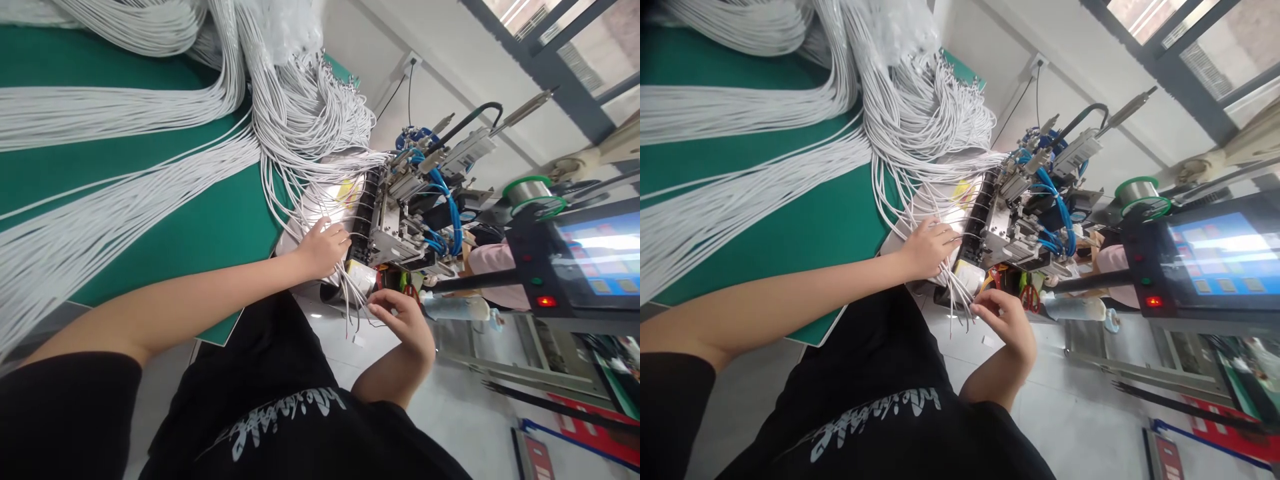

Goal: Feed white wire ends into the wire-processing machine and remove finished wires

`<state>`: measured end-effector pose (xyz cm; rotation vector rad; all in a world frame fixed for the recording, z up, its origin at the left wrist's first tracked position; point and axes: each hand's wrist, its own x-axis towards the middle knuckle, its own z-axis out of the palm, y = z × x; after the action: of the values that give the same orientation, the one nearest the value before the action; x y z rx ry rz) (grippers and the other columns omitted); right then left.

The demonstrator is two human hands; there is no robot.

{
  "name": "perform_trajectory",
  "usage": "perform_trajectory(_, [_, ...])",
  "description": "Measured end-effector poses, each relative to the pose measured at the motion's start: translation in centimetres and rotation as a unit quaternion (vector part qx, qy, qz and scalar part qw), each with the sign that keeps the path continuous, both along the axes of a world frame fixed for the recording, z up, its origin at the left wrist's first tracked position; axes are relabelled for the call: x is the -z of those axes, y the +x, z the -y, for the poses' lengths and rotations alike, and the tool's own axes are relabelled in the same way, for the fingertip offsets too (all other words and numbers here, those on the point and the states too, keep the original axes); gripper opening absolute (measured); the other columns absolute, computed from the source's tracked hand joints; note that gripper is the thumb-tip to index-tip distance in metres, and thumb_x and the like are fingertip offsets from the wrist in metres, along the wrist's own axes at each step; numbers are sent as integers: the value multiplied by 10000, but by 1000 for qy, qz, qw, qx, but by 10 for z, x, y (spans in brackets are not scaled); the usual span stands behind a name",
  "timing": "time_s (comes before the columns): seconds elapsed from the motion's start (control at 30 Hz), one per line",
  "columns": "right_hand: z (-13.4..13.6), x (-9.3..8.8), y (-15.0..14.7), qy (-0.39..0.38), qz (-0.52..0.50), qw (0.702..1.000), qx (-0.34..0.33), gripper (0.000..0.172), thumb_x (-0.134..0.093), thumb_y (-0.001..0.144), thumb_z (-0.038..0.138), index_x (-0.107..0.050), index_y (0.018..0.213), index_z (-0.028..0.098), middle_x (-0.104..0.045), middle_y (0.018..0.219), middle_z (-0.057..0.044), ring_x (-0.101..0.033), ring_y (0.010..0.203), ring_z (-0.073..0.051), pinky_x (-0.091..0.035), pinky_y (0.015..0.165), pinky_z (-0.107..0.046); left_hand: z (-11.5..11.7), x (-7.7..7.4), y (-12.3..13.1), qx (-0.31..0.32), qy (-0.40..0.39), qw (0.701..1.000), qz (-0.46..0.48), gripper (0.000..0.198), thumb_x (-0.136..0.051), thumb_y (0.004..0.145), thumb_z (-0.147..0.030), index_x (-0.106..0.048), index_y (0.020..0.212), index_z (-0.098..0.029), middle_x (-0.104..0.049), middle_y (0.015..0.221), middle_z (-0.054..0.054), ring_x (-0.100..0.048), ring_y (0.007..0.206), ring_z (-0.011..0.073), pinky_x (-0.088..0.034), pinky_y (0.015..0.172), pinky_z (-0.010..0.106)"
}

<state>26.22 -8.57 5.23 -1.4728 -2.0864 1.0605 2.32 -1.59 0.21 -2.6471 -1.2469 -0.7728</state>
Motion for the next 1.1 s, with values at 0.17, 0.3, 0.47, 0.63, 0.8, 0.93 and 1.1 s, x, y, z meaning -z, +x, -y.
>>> perform_trajectory(0.17, [0, -4, -3, -26, 30, 996, -82, 244, -678, 811, 427, -705, 749, 192, -638, 686, -31, -518, 599, -156, -402, 562, -259, -1, 2, -1, 11, 25, 999, 17, 315, -595, 728, -132, -657, 1037, -131, -660, 1103, 116, -547, 1078, 268, -260, 996, 479])
perform_trajectory(0.3, [1, -2, 4, 39, 2, 999, -17, 230, -636, 852, 370, -676, 727, 182, -614, 674, -27, -520, 621, -154, -404, 580, -262, -3, 4, -2, 63, 93, 993, 34, 281, -505, 827, -78, -650, 1042, -187, -689, 1021, 51, -596, 936, 188, -270, 990, 458])
perform_trajectory(0.47, [-7, 11, 11, 114, -115, 968, 194, 205, -682, 812, 378, -683, 795, 173, -629, 662, -7, -485, 528, -116, -379, 506, -243, -1, 1, -2, 152, 167, 974, 34, 300, -420, 957, -114, -591, 1163, -249, -703, 948, -13, -602, 793, 101, -346, 943, 351])
perform_trajectory(0.63, [-22, 25, 1, 163, -210, 918, 295, 258, -753, 720, 403, -695, 781, 160, -648, 627, -16, -476, 478, -109, -365, 454, -235, 0, -1, -2, 170, 197, 964, 48, 236, -428, 981, -174, -603, 1131, -228, -702, 896, -5, -600, 742, 96, -399, 855, 311])
perform_trajectory(0.8, [-29, 36, -10, 172, -267, 902, 293, 240, -742, 733, 391, -699, 783, 160, -650, 639, -13, -440, 459, -83, -336, 441, -223, 0, 0, -2, 159, 191, 968, 39, 218, -427, 985, -183, -638, 1018, -227, -652, 722, -30, -567, 657, 89, -403, 790, 285])
perform_trajectory(0.93, [-35, 44, -16, 159, -306, 895, 283, 252, -718, 752, 406, -690, 826, 167, -631, 625, -1, -381, 427, -66, -283, 418, -221, -2, 2, -1, 138, 200, 969, 44, 201, -442, 978, -183, -638, 998, -218, -629, 707, -29, -557, 683, 106, -387, 799, 299])
perform_trajectory(1.1, [-44, 52, -17, 134, -324, 899, 263, 257, -691, 777, 412, -692, 868, 172, -655, 671, -11, -335, 410, -52, -258, 412, -219, -5, 8, 3, 80, 189, 977, 57, 232, -429, 972, -156, -654, 947, -209, -615, 678, -22, -552, 723, 127, -345, 848, 330])
